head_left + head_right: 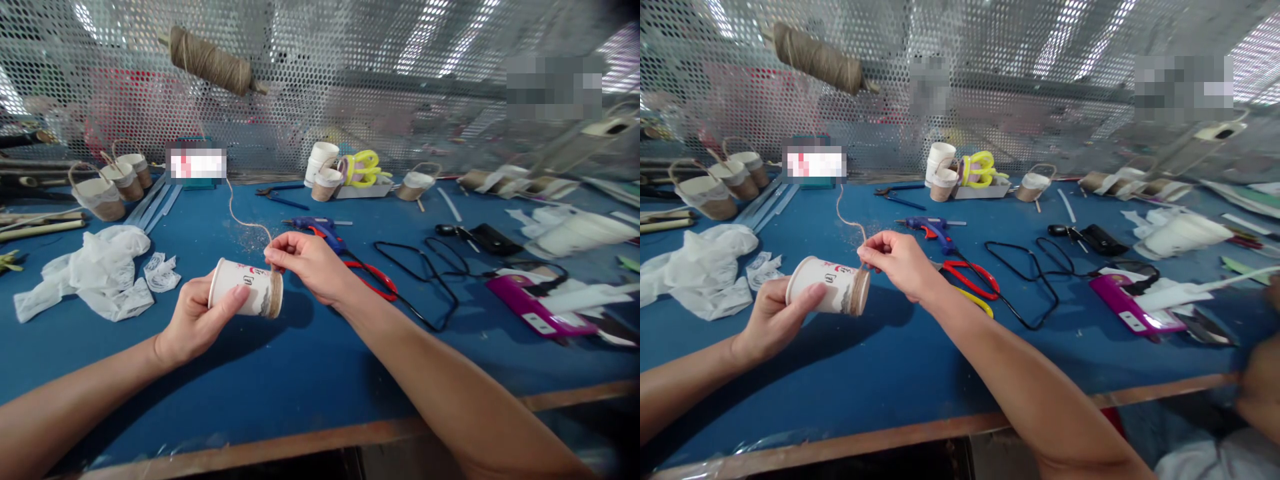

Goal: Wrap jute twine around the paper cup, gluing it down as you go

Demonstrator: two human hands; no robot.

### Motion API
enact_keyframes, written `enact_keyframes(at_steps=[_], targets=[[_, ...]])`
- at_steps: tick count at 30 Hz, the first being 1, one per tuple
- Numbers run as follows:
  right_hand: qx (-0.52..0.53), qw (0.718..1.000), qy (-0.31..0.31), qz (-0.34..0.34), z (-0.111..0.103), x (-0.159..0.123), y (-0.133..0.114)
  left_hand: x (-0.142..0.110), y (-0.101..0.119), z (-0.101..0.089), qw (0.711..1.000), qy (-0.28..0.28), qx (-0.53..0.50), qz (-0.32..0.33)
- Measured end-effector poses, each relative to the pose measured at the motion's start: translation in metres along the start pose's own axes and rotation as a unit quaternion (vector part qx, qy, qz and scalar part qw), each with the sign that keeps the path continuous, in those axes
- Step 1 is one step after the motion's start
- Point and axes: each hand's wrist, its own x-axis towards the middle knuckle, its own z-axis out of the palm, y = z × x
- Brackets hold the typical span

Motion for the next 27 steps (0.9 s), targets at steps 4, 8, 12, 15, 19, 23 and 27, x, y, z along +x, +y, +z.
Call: enact_keyframes(at_steps=[4,8,12,15,19,23,27], targets=[[0.005,1.000,-0.005,0.016,0.002,-0.001,0.000,-0.001,-0.001,-0.001,0.999,0.011,-0.011,-0.034],[0.017,0.999,-0.016,0.033,0.002,-0.001,0.003,-0.002,-0.002,-0.001,0.998,0.024,-0.040,-0.049],[0.032,0.998,-0.026,0.046,0.003,0.000,0.007,-0.003,-0.005,0.000,0.993,0.029,-0.085,-0.077],[0.040,0.997,-0.031,0.055,0.003,0.001,0.008,-0.003,-0.008,0.001,0.988,0.032,-0.116,-0.099],[0.043,0.996,-0.034,0.066,0.004,0.002,0.010,-0.003,-0.010,0.002,0.982,0.040,-0.143,-0.114],[0.044,0.996,-0.032,0.074,0.005,0.002,0.011,-0.002,-0.008,0.003,0.977,0.053,-0.151,-0.139],[0.046,0.995,-0.031,0.080,0.006,0.003,0.013,-0.001,-0.007,0.004,0.972,0.061,-0.168,-0.153]])
